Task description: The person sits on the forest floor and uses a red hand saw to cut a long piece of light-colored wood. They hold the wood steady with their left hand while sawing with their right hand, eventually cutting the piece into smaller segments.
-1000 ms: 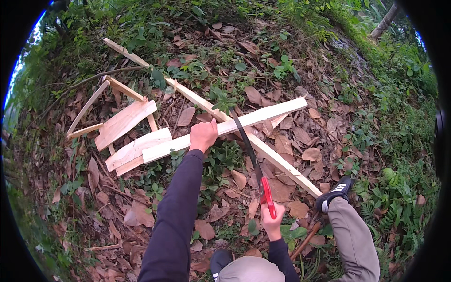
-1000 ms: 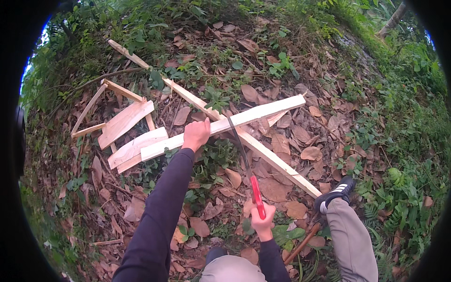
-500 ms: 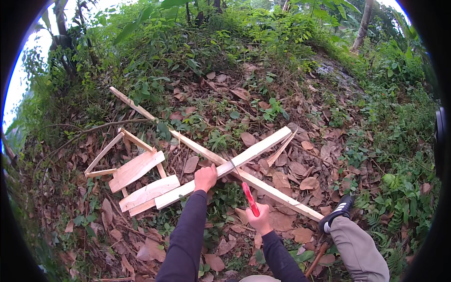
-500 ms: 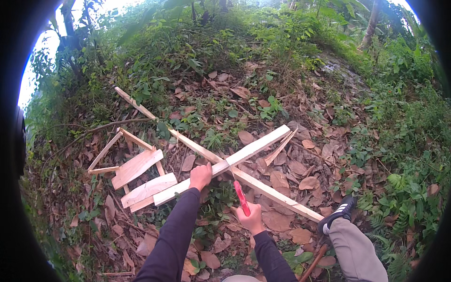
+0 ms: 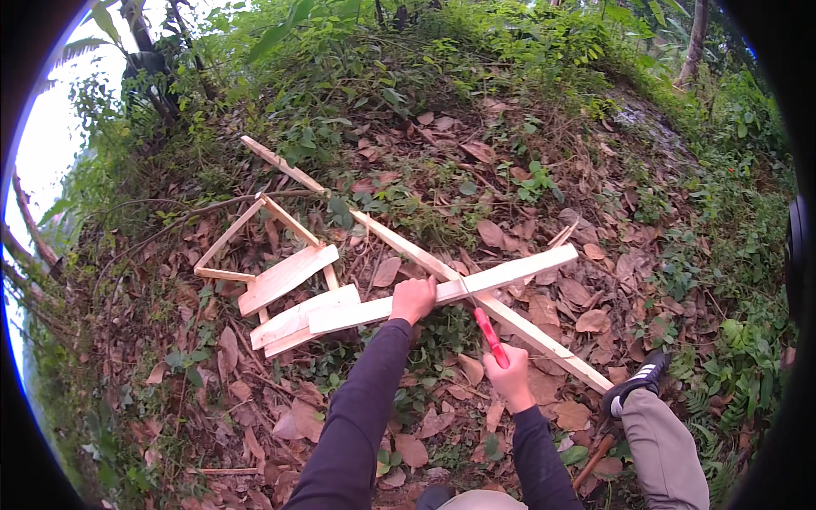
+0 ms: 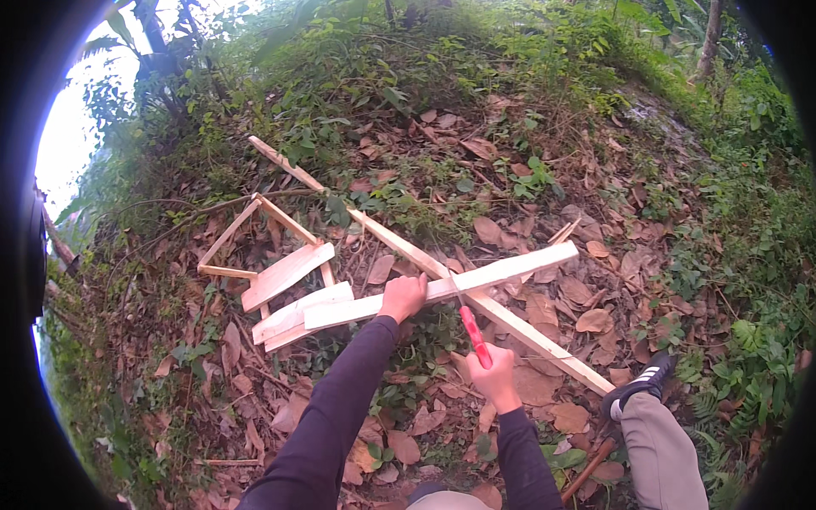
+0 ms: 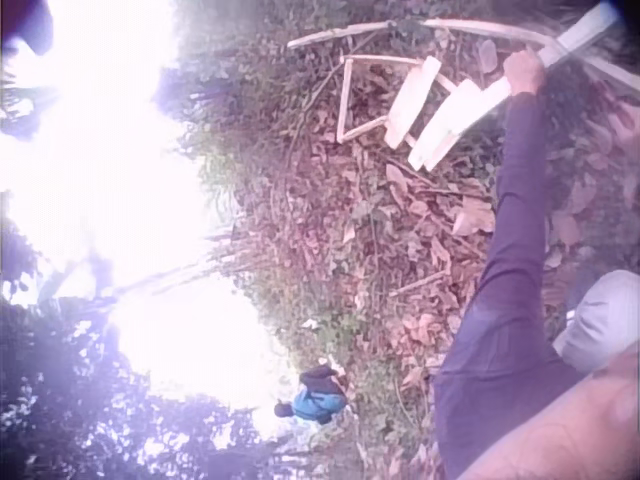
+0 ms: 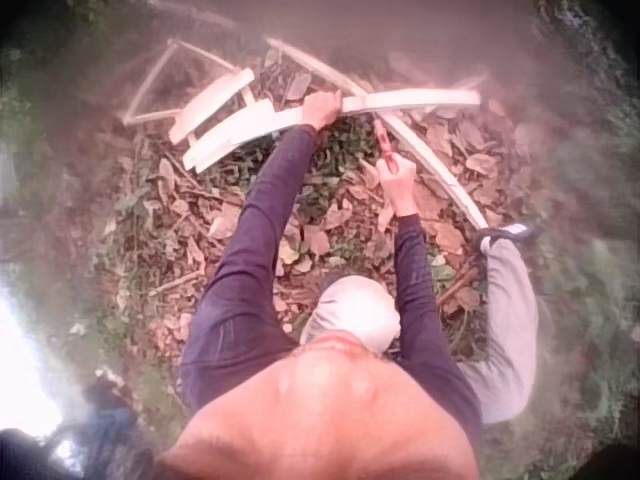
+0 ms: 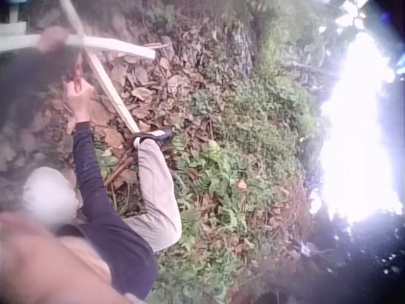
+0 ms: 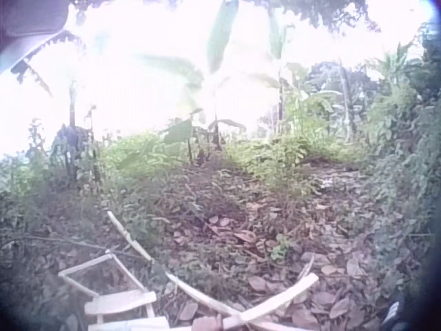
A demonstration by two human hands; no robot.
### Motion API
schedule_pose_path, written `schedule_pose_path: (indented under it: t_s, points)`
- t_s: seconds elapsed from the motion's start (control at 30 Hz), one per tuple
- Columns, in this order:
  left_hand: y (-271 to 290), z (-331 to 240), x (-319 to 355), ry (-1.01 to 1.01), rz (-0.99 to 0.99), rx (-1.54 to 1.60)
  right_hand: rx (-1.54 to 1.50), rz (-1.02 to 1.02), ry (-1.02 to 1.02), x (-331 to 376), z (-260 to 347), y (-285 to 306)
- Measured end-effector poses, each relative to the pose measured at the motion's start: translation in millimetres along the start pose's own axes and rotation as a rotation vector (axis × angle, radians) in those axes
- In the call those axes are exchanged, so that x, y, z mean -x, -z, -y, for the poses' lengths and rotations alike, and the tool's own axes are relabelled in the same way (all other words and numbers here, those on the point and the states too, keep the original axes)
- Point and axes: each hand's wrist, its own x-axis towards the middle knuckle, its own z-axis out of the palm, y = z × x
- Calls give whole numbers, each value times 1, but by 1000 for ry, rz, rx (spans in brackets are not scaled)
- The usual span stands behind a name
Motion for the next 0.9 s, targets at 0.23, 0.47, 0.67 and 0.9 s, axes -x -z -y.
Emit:
schedule_pose_path:
  t_s: [0.23,0.47,0.67,0.9]
  points:
    - [24,12,-8,-160,9,-27,-163,-87,-151,53,1,15]
    - [13,25,6,-4,52,11,-27,-76,16,57,2,-8]
    - [-6,27,-3,115,44,53,-123,-135,-115,76,-2,-38]
    - [-1,29,-10,199,25,78,-75,-139,-37,64,8,-47]
